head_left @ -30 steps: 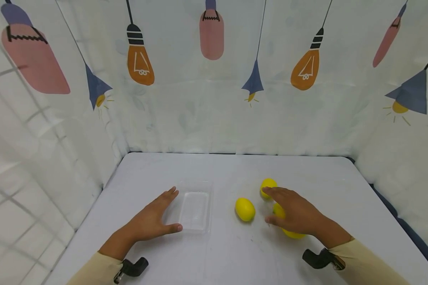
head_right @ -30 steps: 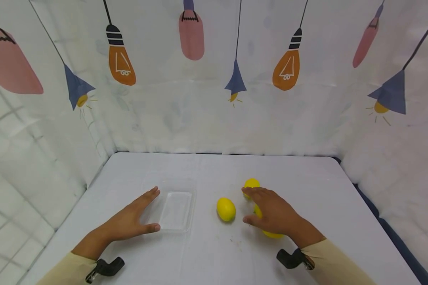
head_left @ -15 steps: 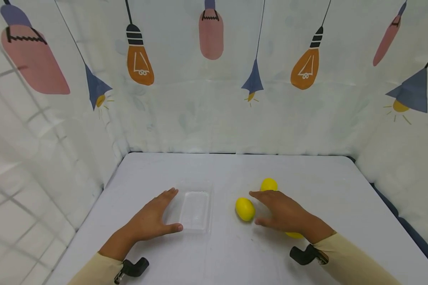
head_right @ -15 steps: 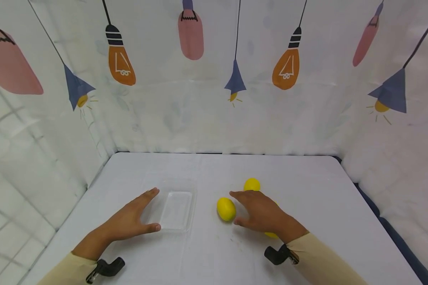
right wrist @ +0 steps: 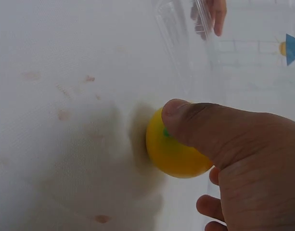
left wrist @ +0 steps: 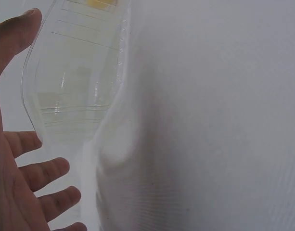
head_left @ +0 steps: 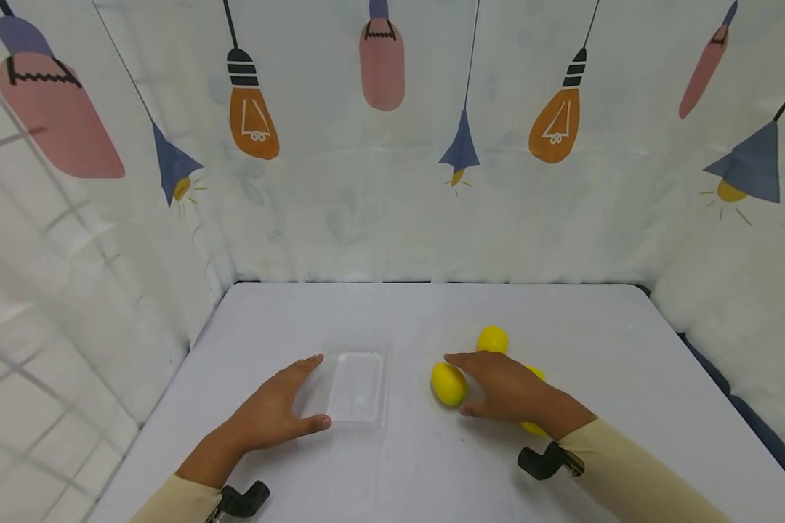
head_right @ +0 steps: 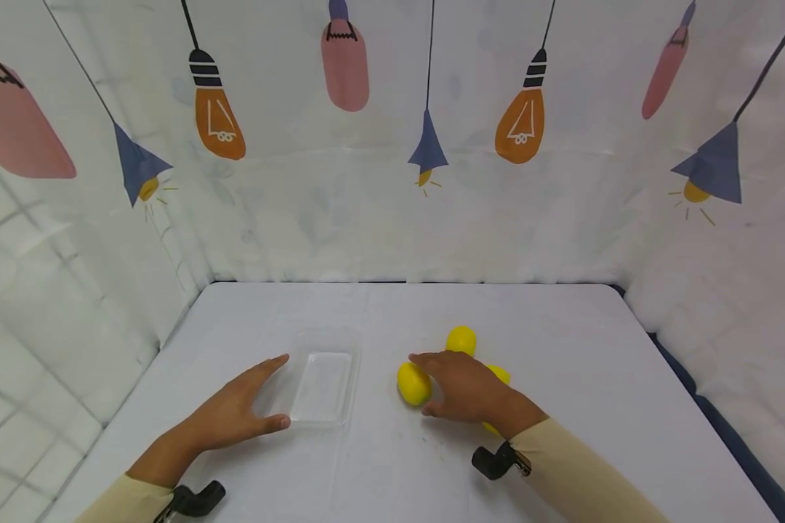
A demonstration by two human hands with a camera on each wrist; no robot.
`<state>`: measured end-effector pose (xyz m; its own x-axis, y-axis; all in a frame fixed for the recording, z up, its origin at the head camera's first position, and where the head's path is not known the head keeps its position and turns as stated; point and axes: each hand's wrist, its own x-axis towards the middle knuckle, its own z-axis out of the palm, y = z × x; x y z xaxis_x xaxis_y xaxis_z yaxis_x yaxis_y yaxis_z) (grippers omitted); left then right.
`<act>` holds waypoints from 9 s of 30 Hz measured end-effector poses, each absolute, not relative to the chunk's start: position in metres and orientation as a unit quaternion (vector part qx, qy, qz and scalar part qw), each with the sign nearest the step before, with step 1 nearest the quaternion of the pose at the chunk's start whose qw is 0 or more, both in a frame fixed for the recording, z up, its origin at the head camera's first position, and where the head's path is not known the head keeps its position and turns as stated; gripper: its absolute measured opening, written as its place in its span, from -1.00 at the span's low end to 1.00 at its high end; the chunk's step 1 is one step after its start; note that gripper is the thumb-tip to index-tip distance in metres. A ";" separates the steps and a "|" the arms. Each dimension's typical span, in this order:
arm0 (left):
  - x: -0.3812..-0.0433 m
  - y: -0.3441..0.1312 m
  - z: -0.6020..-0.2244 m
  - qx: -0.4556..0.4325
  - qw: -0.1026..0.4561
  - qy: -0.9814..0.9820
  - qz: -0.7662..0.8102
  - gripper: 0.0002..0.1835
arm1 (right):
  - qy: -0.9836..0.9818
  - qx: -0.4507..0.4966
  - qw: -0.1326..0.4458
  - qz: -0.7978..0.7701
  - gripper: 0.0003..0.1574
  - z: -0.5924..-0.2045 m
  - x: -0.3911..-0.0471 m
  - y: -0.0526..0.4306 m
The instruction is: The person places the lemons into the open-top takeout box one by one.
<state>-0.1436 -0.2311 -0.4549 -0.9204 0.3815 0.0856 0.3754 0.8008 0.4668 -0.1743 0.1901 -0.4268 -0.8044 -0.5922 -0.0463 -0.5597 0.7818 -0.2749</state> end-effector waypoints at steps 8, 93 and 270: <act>-0.142 -0.231 -0.459 0.198 -0.004 0.949 0.246 0.16 | 0.933 -0.332 0.065 -0.125 0.04 -0.425 -0.177 0.181; -0.141 -0.232 -0.459 0.188 0.010 0.954 0.233 0.13 | 0.928 -0.287 0.017 -0.235 0.11 -0.418 -0.180 0.099; -0.141 -0.234 -0.458 0.195 0.014 0.953 0.232 0.10 | 0.935 -0.254 0.020 -0.245 -0.08 -0.407 -0.205 0.152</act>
<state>-0.1410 -0.2338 -0.4584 -0.9238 0.3774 0.0645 0.3648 0.8167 0.4472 -0.2049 0.1524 -0.4067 -0.8703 -0.4846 0.0878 -0.4654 0.7508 -0.4687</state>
